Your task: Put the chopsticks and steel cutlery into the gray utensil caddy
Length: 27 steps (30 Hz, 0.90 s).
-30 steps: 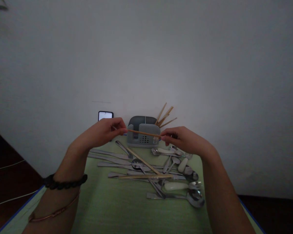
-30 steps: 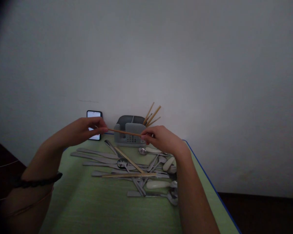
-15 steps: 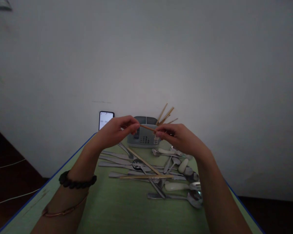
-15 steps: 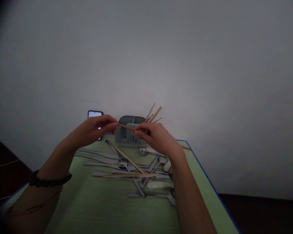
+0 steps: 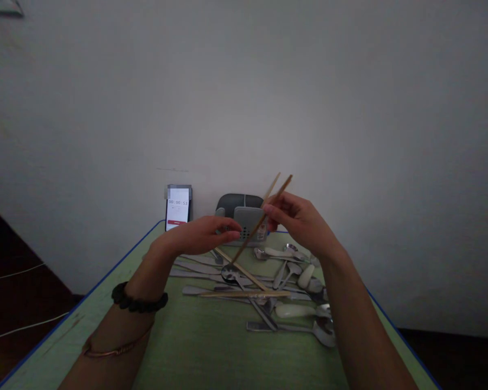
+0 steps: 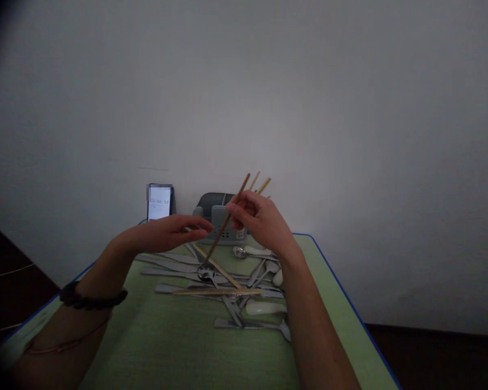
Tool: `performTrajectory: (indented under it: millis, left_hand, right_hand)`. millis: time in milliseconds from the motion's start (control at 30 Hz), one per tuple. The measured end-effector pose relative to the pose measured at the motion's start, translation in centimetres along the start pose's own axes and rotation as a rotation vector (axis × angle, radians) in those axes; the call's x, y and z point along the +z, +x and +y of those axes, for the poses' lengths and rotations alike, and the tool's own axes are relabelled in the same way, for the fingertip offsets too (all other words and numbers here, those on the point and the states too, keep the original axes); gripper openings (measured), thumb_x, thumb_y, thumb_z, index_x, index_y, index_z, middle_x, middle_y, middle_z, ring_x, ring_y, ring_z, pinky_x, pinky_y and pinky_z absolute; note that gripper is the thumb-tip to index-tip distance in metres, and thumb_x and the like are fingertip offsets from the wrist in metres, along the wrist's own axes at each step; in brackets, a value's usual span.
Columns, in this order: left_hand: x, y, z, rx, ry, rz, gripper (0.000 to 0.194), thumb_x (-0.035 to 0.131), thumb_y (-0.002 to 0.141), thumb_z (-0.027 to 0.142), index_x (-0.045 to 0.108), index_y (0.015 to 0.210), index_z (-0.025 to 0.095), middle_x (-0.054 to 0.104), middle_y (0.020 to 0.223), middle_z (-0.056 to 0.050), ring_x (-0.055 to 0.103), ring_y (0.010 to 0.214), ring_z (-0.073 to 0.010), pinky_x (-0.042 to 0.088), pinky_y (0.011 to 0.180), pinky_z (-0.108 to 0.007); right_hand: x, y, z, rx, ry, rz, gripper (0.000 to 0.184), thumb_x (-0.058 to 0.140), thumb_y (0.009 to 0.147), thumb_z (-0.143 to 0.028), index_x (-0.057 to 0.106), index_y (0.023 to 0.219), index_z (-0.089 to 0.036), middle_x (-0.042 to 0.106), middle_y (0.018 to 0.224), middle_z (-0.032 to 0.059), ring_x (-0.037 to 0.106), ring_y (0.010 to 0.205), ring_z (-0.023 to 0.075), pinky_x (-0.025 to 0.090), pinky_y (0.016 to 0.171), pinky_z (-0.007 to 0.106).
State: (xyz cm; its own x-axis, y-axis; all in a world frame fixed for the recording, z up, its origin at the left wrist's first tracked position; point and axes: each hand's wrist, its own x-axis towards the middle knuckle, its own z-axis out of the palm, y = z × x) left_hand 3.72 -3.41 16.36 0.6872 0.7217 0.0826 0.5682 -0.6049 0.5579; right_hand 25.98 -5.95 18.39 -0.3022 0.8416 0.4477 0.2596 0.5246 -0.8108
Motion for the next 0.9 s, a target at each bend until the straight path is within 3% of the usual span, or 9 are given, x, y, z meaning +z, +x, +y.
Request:
performTrajectory:
  millis: [133,267,400,533,600,733,900]
  left_hand:
    - [-0.1,0.0,0.6,0.009,-0.039,-0.047,0.034,0.036,0.091,0.041,0.061,0.096,0.018,0.065,0.083,-0.001,0.057,0.074,-0.0145,0.044,0.068,-0.024]
    - [-0.3,-0.2,1.0,0.011,-0.096,-0.063,0.032,0.035,0.09,0.04,0.054,0.079,0.017,0.051,0.06,0.003,0.045,0.052,-0.0097,0.038,0.052,-0.021]
    - [-0.5,-0.4,0.9,-0.01,-0.133,-0.077,0.033,0.036,0.09,0.041,0.058,0.088,0.016,0.052,0.062,0.002,0.048,0.055,-0.0106,0.04,0.053,-0.021]
    - [-0.7,-0.6,0.0,-0.042,-0.203,-0.122,0.034,0.042,0.086,0.038,0.059,0.106,0.016,0.065,0.082,-0.003,0.06,0.073,-0.015,0.047,0.067,-0.025]
    - [-0.8,-0.6,-0.4,-0.069,-0.217,-0.14,0.032,0.047,0.083,0.037,0.061,0.104,0.016,0.067,0.084,-0.004,0.063,0.076,-0.0165,0.048,0.071,-0.027]
    - [-1.0,-0.6,-0.5,-0.129,-0.191,-0.131,0.027,0.056,0.077,0.034,0.065,0.095,0.016,0.068,0.076,-0.002,0.064,0.073,-0.0172,0.049,0.07,-0.027]
    - [-0.9,-0.4,-0.7,-0.131,-0.142,-0.133,0.025,0.054,0.078,0.035,0.067,0.086,0.015,0.069,0.075,-0.003,0.064,0.072,-0.0169,0.049,0.068,-0.025]
  right_hand:
    - [0.1,0.0,-0.1,0.008,0.169,0.104,0.021,0.064,0.079,-0.036,0.057,0.084,-0.017,0.061,0.066,-0.0016,0.061,0.059,0.0106,0.052,0.058,0.025]
    - [0.0,0.1,0.2,0.041,0.2,0.152,0.026,0.063,0.078,-0.04,0.059,0.084,-0.015,0.063,0.067,-0.0002,0.062,0.059,0.0107,0.054,0.059,0.026]
    - [-0.1,0.3,0.4,0.024,0.188,0.214,0.032,0.058,0.081,-0.046,0.06,0.083,-0.015,0.061,0.067,-0.0003,0.061,0.055,0.0098,0.054,0.055,0.025]
    - [-0.4,0.5,0.6,-0.036,0.221,0.377,0.029,0.057,0.082,-0.046,0.058,0.081,-0.017,0.055,0.062,-0.0038,0.058,0.051,0.008,0.052,0.051,0.022]
    - [-0.4,0.5,0.7,-0.032,0.224,0.404,0.027,0.058,0.081,-0.044,0.058,0.081,-0.017,0.055,0.063,-0.004,0.058,0.052,0.0077,0.052,0.052,0.022]
    - [-0.4,0.4,0.8,0.03,0.188,0.329,0.027,0.062,0.078,-0.043,0.059,0.08,-0.017,0.06,0.066,-0.0013,0.061,0.056,0.0099,0.055,0.058,0.026]
    - [-0.7,0.4,1.0,-0.003,0.213,0.349,0.026,0.068,0.074,-0.039,0.059,0.085,-0.017,0.065,0.075,0.0006,0.063,0.064,0.0111,0.057,0.066,0.03]
